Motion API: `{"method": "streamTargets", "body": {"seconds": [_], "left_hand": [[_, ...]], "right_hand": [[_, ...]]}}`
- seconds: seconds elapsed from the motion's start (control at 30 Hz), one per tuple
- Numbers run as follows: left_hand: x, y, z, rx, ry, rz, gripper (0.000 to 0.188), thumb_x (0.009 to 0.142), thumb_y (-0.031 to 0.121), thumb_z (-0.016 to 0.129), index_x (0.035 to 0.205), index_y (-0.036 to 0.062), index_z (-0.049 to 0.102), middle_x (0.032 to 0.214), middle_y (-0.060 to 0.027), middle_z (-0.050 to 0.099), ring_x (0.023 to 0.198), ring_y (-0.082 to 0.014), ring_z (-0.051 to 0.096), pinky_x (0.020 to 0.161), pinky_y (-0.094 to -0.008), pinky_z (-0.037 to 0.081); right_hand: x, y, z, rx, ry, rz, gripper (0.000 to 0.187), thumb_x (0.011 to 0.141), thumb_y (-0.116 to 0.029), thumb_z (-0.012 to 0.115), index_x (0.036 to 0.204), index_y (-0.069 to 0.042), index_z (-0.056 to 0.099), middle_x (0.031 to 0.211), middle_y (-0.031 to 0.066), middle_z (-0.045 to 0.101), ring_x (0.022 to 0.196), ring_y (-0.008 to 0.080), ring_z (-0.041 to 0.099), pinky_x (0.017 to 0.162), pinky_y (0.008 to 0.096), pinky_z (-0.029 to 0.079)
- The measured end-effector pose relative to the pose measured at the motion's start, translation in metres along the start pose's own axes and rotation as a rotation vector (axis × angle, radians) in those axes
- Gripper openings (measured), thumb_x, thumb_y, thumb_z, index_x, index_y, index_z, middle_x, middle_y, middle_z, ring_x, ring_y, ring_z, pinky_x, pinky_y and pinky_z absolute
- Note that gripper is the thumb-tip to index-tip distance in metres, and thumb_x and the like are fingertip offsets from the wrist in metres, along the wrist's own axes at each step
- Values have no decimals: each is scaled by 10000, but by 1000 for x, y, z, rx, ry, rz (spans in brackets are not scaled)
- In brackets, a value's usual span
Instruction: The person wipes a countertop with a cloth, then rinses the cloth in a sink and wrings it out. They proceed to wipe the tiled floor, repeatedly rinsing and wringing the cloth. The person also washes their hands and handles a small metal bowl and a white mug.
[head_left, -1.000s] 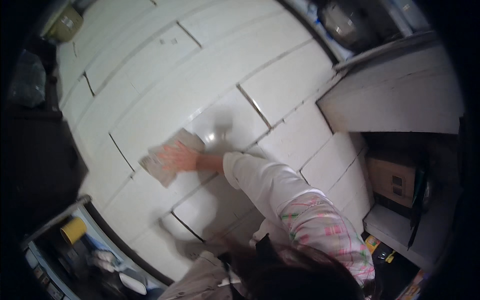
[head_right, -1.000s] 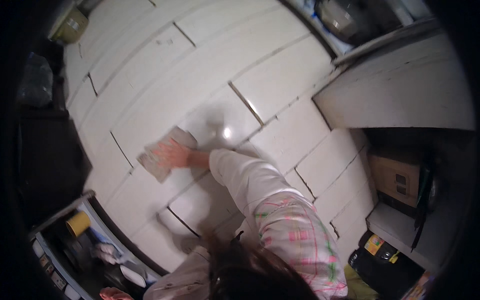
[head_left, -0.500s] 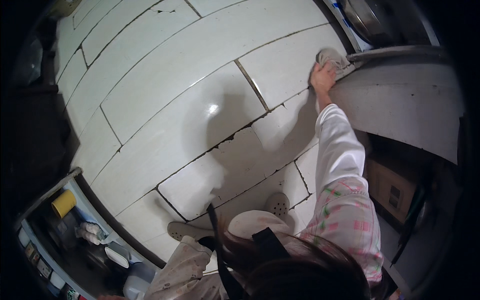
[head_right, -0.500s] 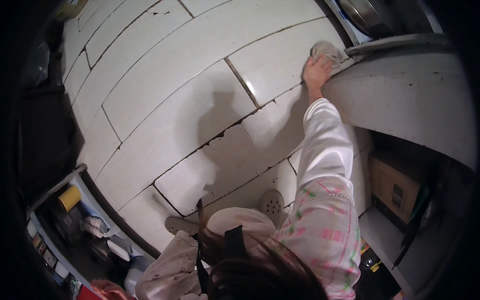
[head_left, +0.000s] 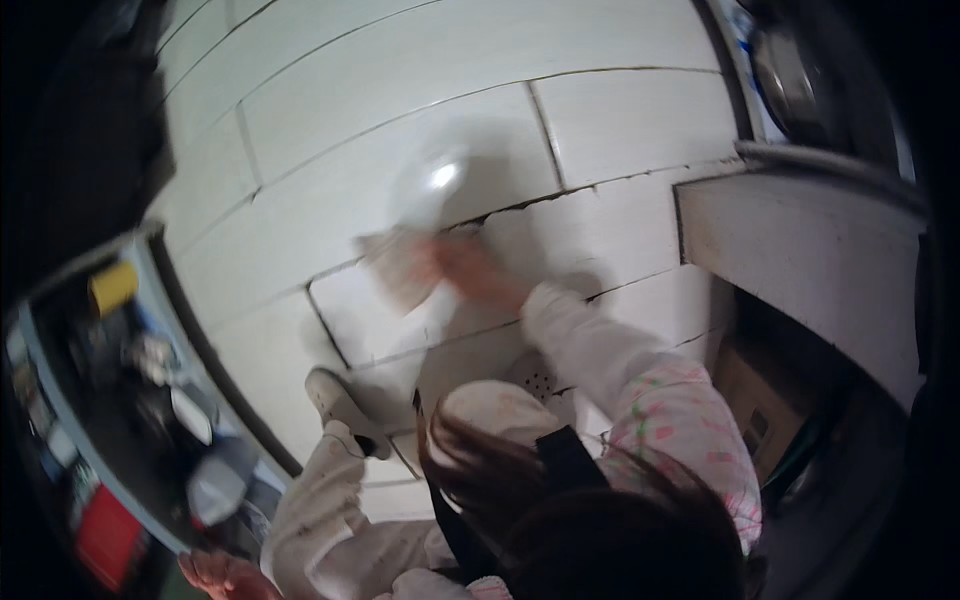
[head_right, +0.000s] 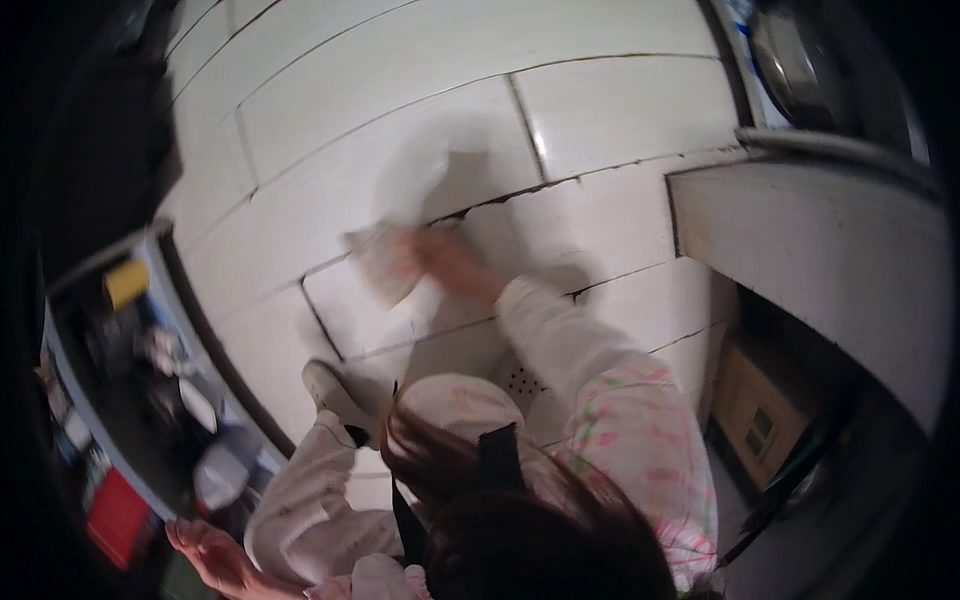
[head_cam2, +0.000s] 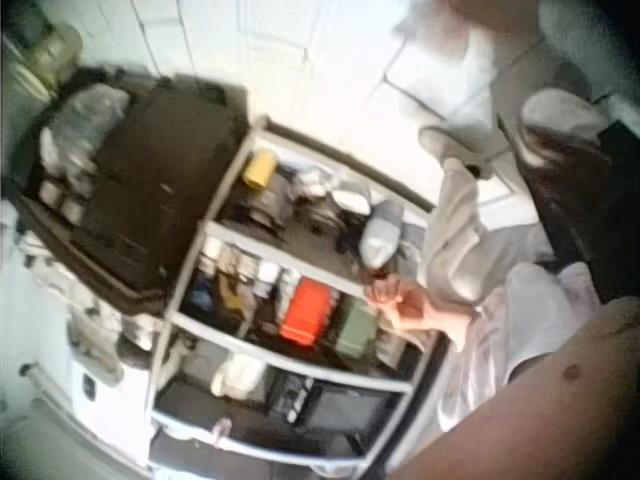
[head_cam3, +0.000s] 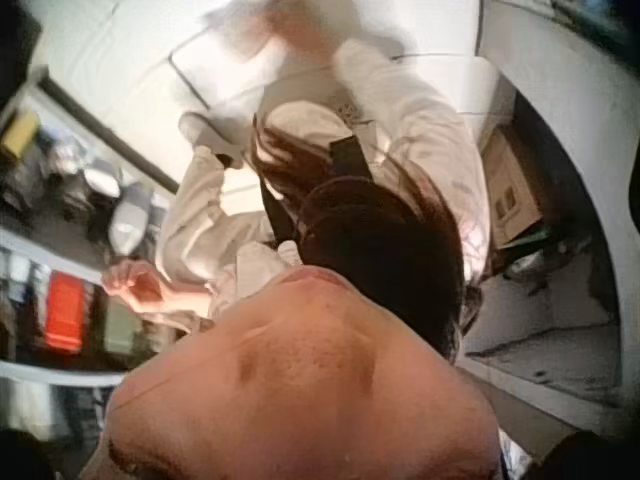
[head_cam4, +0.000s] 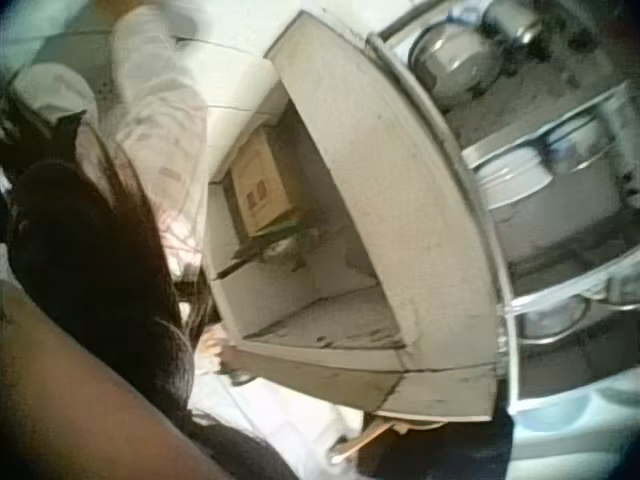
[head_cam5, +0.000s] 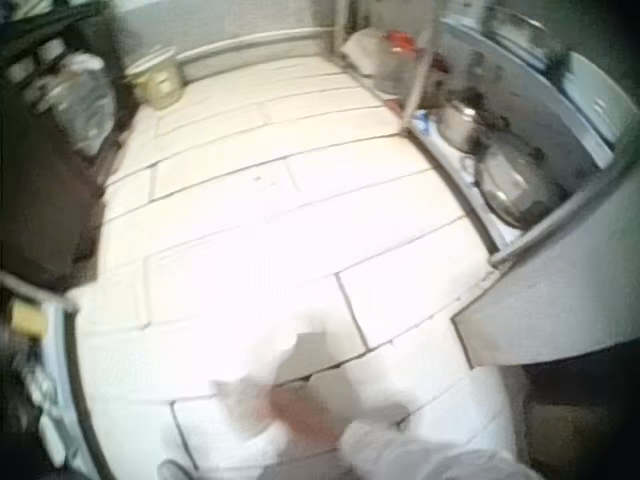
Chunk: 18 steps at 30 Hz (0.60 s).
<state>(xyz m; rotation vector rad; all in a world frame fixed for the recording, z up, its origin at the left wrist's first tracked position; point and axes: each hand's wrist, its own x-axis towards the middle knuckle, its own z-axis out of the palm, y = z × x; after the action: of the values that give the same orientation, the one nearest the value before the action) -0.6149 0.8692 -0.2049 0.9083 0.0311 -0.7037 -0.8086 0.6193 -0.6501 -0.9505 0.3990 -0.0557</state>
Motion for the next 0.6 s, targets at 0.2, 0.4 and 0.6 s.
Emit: {"method": "streamTargets", "body": {"seconds": [0.2, 0.4, 0.6], "left_hand": [[-31, -21, -30, 13, 137, 195, 477, 709, -121, 552, 1104, 76, 374, 858, -35, 385, 735, -131, 427, 622, -211, 418], [-19, -63, -127, 174, 319, 317, 213, 761, -24, 579, 858, 66, 412, 765, -29, 488, 735, -119, 495, 607, -201, 455], [-100, -9, -188, -74, 522, 197, 282, 781, 1, 577, 785, 106, 316, 696, -11, 421, 635, -124, 432, 588, -212, 385]], "right_hand": [[-173, -52, -114, -1745, 1225, -385, 381, 784, -130, 461, 1162, -85, 475, 1179, 91, 488, 1070, 333, 445, 893, 431, 360], [-145, 9, -66, -1075, 2178, 710, 448, 839, -326, 377, 1240, -127, 377, 1256, 198, 360, 1052, 358, 436, 763, 532, 408], [78, 47, 145, -1568, 1618, 150, 427, 756, -213, 478, 1172, -119, 461, 1209, 194, 412, 1058, 325, 428, 827, 478, 354]]}}
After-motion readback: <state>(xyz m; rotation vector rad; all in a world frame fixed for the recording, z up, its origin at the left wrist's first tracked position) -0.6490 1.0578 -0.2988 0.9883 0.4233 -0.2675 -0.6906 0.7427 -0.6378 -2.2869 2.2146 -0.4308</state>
